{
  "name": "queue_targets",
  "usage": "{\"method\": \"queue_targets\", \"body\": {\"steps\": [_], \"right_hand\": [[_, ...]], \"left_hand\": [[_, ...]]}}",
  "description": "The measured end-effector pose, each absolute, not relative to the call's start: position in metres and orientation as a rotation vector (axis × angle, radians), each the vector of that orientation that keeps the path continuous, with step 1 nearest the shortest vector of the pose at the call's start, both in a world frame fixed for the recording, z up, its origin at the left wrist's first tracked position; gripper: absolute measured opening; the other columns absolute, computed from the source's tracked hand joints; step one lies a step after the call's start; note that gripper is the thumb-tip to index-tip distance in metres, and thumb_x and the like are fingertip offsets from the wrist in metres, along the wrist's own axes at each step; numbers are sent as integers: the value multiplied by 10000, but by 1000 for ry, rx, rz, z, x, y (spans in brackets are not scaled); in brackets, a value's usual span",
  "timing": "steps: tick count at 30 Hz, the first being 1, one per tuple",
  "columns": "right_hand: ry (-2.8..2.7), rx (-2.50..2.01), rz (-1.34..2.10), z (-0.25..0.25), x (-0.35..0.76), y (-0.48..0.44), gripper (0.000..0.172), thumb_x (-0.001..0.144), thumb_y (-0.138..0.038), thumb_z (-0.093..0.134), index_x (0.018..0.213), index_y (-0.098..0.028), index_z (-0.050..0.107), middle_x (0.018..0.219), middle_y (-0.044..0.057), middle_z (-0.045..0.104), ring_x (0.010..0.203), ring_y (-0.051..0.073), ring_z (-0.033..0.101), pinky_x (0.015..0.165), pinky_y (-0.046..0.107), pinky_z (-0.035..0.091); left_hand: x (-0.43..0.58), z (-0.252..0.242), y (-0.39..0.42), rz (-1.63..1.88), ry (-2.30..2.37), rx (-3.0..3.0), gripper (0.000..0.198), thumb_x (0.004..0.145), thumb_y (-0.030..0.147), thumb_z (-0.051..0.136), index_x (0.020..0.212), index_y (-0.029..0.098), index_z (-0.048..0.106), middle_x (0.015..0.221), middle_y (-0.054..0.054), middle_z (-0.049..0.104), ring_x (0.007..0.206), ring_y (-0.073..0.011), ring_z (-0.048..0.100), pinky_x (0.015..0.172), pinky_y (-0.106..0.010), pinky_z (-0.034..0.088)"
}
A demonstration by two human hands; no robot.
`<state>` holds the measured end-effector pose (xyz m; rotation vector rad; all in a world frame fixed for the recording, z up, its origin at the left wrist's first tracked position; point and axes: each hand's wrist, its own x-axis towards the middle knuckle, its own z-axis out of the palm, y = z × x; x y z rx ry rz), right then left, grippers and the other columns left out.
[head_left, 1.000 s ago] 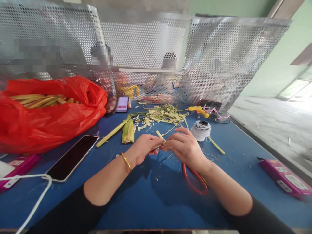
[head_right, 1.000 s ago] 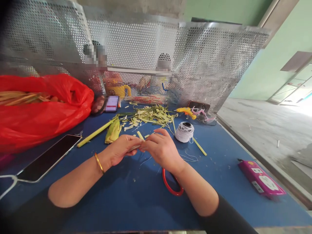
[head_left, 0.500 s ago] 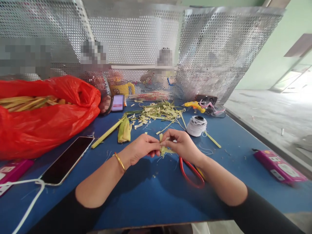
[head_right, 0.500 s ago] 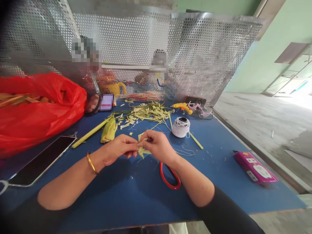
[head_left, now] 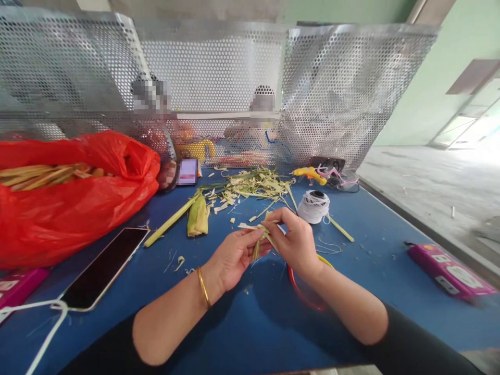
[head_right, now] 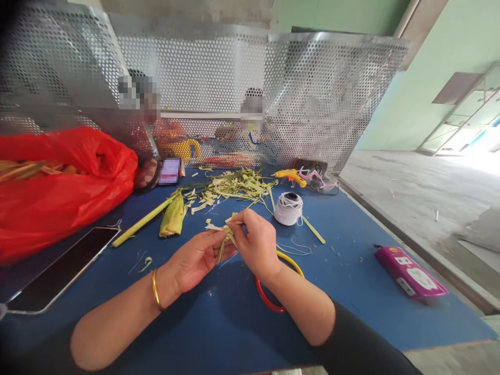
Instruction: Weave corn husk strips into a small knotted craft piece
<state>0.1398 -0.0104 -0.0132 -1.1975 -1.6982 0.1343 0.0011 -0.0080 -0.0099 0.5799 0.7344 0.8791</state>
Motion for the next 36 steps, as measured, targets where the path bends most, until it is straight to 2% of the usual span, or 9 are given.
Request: {"method": "queue_targets", "body": {"steps": [7,15,19,24,29,36], "right_hand": [[-1795,-1148,-126,-14,141,-12,113,851,-186,557,743,-212,538,707,-11,664,686,150,613,717,295,412],[-1775,-1125,-135,-17,139,-11,126,839,-171,581,739,-214,518,699,-23,659,671,142,609,719,290,397],[-1758,-1152,-136,-19,139,-11,140,837,-175,576,720,-213,508,687,-19,648,666,147,600,722,301,391],[-1687,-1205,45,-18,138,-10,132,817,-198,579,697,-214,526,692,-12,653,682,151,600,712,297,412],[-1520,-1219,518,-15,137,-10,119,790,-224,589,679,-210,551,606,-33,619,543,123,564,571,249,442],[-1540,-1245,493,-12,138,-10,110,770,-231,610,671,-202,571,619,-21,639,610,132,585,619,250,447]], "left_hand": [[5,-14,-8,984,736,500,87,681,106,723,755,126,681,716,-23,698,652,-118,641,676,-242,520],[6,-19,-9,964,654,497,151,658,124,744,779,133,654,771,-30,693,723,-126,643,772,-263,514],[6,-18,-9,986,649,486,200,636,119,762,763,169,616,772,2,679,731,-132,645,745,-269,512],[5,-18,-9,964,629,486,188,656,122,746,793,166,625,812,-3,679,738,-120,637,742,-257,496],[5,-20,-6,985,637,492,211,611,130,775,745,173,617,725,17,660,707,-116,626,707,-240,465],[3,-19,-5,1016,705,592,218,615,194,787,742,179,611,760,20,670,778,-125,626,855,-280,418]]}}
